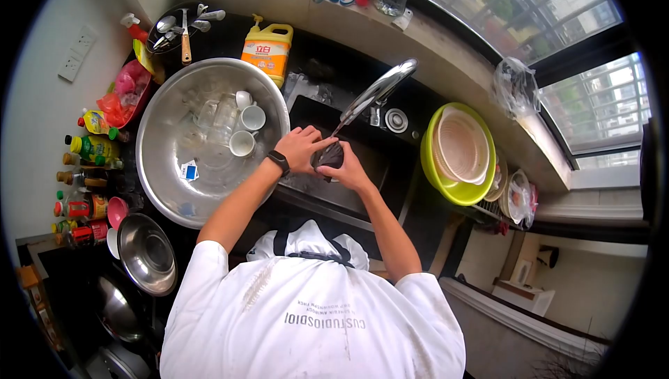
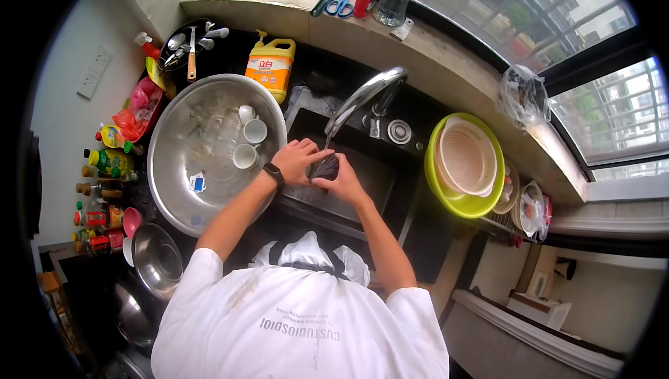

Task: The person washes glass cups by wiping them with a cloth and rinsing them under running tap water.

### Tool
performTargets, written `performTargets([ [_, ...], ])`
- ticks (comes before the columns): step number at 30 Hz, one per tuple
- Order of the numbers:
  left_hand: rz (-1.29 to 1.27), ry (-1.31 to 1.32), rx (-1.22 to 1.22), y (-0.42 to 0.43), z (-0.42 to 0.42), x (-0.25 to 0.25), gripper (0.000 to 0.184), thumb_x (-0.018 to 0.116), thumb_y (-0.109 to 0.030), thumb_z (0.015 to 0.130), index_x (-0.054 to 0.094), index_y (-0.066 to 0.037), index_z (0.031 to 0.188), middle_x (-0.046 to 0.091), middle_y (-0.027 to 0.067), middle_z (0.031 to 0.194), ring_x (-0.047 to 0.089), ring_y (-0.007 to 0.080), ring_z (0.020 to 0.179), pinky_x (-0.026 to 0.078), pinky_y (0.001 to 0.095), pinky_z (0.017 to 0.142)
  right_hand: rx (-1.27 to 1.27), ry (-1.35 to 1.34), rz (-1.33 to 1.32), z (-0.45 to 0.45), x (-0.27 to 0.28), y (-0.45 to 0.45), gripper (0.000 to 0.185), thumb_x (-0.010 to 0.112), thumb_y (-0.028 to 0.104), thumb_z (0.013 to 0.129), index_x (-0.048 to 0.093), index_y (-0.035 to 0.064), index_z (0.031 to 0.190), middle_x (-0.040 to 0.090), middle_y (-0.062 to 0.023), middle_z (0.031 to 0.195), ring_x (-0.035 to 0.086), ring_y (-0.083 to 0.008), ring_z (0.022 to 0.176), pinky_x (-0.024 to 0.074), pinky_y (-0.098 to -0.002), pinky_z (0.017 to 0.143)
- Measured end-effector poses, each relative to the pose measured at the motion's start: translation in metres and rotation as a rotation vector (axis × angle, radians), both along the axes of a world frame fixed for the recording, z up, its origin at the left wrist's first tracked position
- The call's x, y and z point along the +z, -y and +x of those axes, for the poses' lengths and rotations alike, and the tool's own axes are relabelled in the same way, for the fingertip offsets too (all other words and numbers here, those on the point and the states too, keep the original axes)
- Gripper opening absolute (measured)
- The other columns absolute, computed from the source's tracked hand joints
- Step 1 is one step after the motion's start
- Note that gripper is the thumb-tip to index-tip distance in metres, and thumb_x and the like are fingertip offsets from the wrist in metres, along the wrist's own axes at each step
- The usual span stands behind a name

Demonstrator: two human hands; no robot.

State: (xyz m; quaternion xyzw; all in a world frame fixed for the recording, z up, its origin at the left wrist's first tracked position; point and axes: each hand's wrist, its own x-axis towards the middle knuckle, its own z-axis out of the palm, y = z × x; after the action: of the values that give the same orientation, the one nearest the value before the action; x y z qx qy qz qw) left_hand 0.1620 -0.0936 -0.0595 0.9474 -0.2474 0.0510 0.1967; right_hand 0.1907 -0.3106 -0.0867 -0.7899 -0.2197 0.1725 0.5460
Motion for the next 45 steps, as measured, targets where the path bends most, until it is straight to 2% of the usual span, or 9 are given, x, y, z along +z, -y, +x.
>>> performTargets([
  [7,0.097,-0.022,-0.032,-0.003,0.0,0.002,0.097,0.087,-0.051,0.064,0.051,-0.023,0.149,0.062,0.0051,0.117,0.057,0.0244,0.114,0.046,0.038,0.097,-0.109,-0.037,-0.129,0.001,-0.001,-0.012,0.046,0.083,0.028,0.083,0.061,-0.0005,0.111,0.069,-0.0163,0.095,0.069,-0.0263,0.088,0.0535,-0.0385,0.082],
  [12,-0.021,0.006,-0.018,-0.003,0.0,-0.003,0.101,0.087,-0.055,0.065,0.05,-0.015,0.149,0.062,0.0056,0.122,0.057,0.0242,0.117,0.046,0.0375,0.098,-0.232,-0.029,0.071,0.014,-0.033,-0.005,0.025,0.06,0.026,0.102,0.065,0.0012,0.107,0.067,-0.0039,0.086,0.062,-0.0146,0.076,0.0508,-0.033,0.07],
  [16,-0.139,-0.034,0.003,-0.004,0.003,-0.007,0.1,0.085,-0.06,0.068,0.052,-0.008,0.146,0.064,0.0063,0.124,0.059,0.0246,0.117,0.047,0.0375,0.097,-0.32,-0.501,0.347,0.015,-0.036,0.01,0.027,0.061,0.03,0.103,0.068,0.004,0.108,0.063,0.0031,0.088,0.054,-0.0051,0.077,0.0451,-0.0224,0.069],
  [23,-0.142,0.008,-0.027,-0.007,0.002,-0.006,0.093,0.084,-0.06,0.071,0.056,-0.008,0.143,0.065,0.0066,0.124,0.059,0.026,0.115,0.048,0.0382,0.095,-0.112,-0.057,0.163,0.002,0.0,0.004,0.029,0.07,0.026,0.097,0.066,0.0021,0.111,0.066,-0.003,0.094,0.057,-0.0105,0.08,0.0482,-0.027,0.072],
  [28,-0.147,-0.005,-0.037,-0.006,0.002,-0.004,0.093,0.084,-0.06,0.07,0.056,-0.009,0.143,0.064,0.0074,0.125,0.059,0.0269,0.115,0.049,0.0387,0.096,-0.195,-0.31,-0.095,0.02,-0.009,0.004,0.043,0.063,0.042,0.101,0.066,-0.0006,0.103,0.067,-0.0102,0.087,0.06,-0.0149,0.083,0.0492,-0.0352,0.075],
  [32,-0.187,0.049,0.024,-0.005,0.0,-0.005,0.094,0.084,-0.058,0.071,0.054,-0.008,0.144,0.063,0.0083,0.124,0.058,0.0283,0.115,0.05,0.0412,0.098,-0.32,-0.18,-0.045,0.023,-0.005,-0.013,0.053,0.053,0.05,0.105,0.067,-0.0011,0.098,0.065,-0.0107,0.08,0.058,-0.0153,0.079,0.048,-0.036,0.075],
  [35,-0.212,0.046,0.069,-0.004,0.002,-0.005,0.094,0.085,-0.054,0.071,0.053,-0.008,0.145,0.063,0.0085,0.124,0.057,0.0289,0.116,0.05,0.0423,0.099,-0.412,-0.198,0.014,0.031,-0.017,-0.013,0.047,0.049,0.044,0.107,0.067,0.0008,0.108,0.068,-0.009,0.091,0.059,-0.0151,0.084,0.0478,-0.0343,0.077],
  [40,-0.236,0.028,0.116,-0.004,0.001,-0.004,0.093,0.087,-0.051,0.071,0.052,-0.008,0.146,0.063,0.0084,0.124,0.057,0.0285,0.115,0.051,0.0413,0.099,-0.142,-0.727,0.601,0.022,0.001,0.014,0.043,0.051,0.029,0.104,0.055,0.0083,0.141,0.063,-0.0007,0.121,0.06,-0.0111,0.109,0.0482,-0.0288,0.091],
  [45,-0.275,0.035,0.121,-0.003,0.002,-0.003,0.093,0.087,-0.05,0.071,0.052,-0.007,0.146,0.064,0.0079,0.123,0.057,0.0282,0.114,0.051,0.0409,0.098,-0.177,-0.553,0.327,0.018,0.003,0.027,0.044,0.058,0.011,0.099,0.055,0.0048,0.143,0.063,-0.002,0.127,0.062,-0.0128,0.11,0.0507,-0.0264,0.089],
])
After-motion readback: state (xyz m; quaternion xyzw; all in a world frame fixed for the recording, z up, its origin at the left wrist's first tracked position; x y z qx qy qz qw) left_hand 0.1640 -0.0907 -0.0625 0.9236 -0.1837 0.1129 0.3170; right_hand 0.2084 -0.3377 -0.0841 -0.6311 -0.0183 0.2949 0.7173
